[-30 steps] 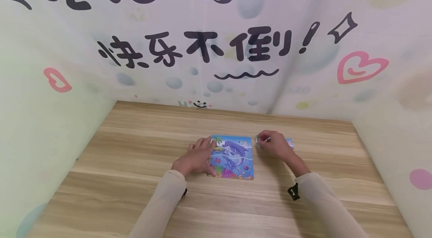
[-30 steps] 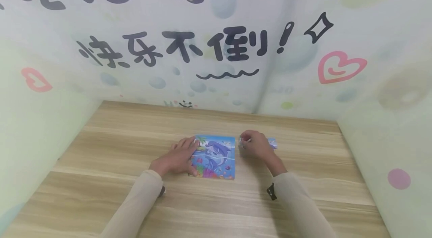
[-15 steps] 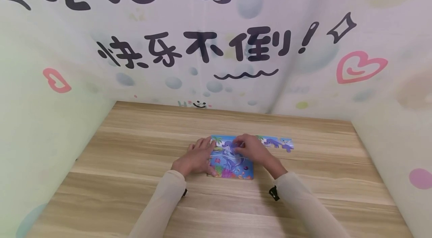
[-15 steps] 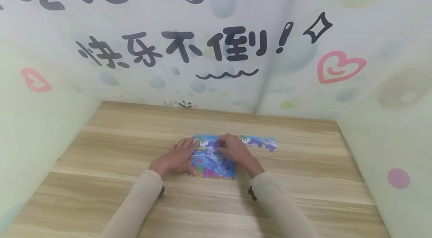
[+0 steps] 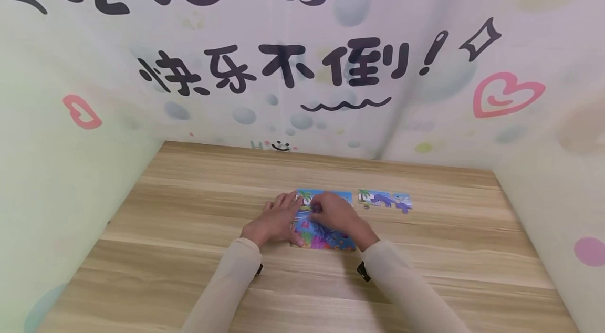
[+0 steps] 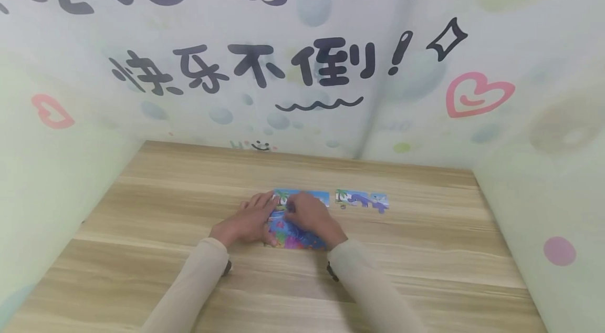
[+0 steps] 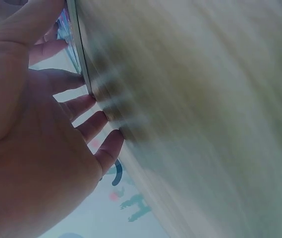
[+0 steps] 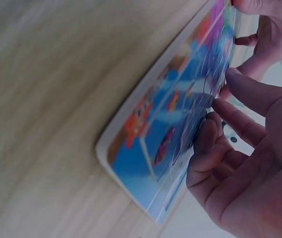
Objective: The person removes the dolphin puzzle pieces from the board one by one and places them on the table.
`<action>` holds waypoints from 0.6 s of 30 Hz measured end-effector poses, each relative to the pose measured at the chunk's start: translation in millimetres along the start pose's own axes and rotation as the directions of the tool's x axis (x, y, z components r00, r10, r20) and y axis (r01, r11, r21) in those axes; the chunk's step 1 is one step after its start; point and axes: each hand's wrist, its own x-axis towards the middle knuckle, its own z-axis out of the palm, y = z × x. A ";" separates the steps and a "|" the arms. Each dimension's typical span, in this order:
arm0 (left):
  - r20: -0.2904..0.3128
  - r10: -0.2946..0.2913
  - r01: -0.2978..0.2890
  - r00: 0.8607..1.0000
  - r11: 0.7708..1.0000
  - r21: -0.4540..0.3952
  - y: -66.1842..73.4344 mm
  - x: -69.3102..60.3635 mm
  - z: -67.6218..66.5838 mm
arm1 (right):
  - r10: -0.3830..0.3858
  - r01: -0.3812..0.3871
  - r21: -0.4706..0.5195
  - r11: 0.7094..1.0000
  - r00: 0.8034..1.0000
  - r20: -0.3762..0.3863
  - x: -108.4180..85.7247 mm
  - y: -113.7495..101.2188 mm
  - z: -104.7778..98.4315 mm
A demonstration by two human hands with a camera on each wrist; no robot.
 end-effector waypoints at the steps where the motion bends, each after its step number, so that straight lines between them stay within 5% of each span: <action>1: 0.002 -0.001 0.001 1.000 1.000 0.001 -0.2 0.1 0.0 | 0.003 -0.003 -0.005 1.000 1.000 0.003 0.0 -1.4 0.5; 8: -0.002 -0.007 0.007 1.000 1.000 -0.011 -0.6 1.1 0.9 | 0.018 -0.018 0.009 1.000 1.000 -0.003 -1.9 -7.0 1.0; 18: -0.015 -0.019 0.019 1.000 1.000 -0.009 0.3 1.7 1.0 | -0.004 0.033 0.247 0.968 0.993 -0.117 -1.2 0.6 1.4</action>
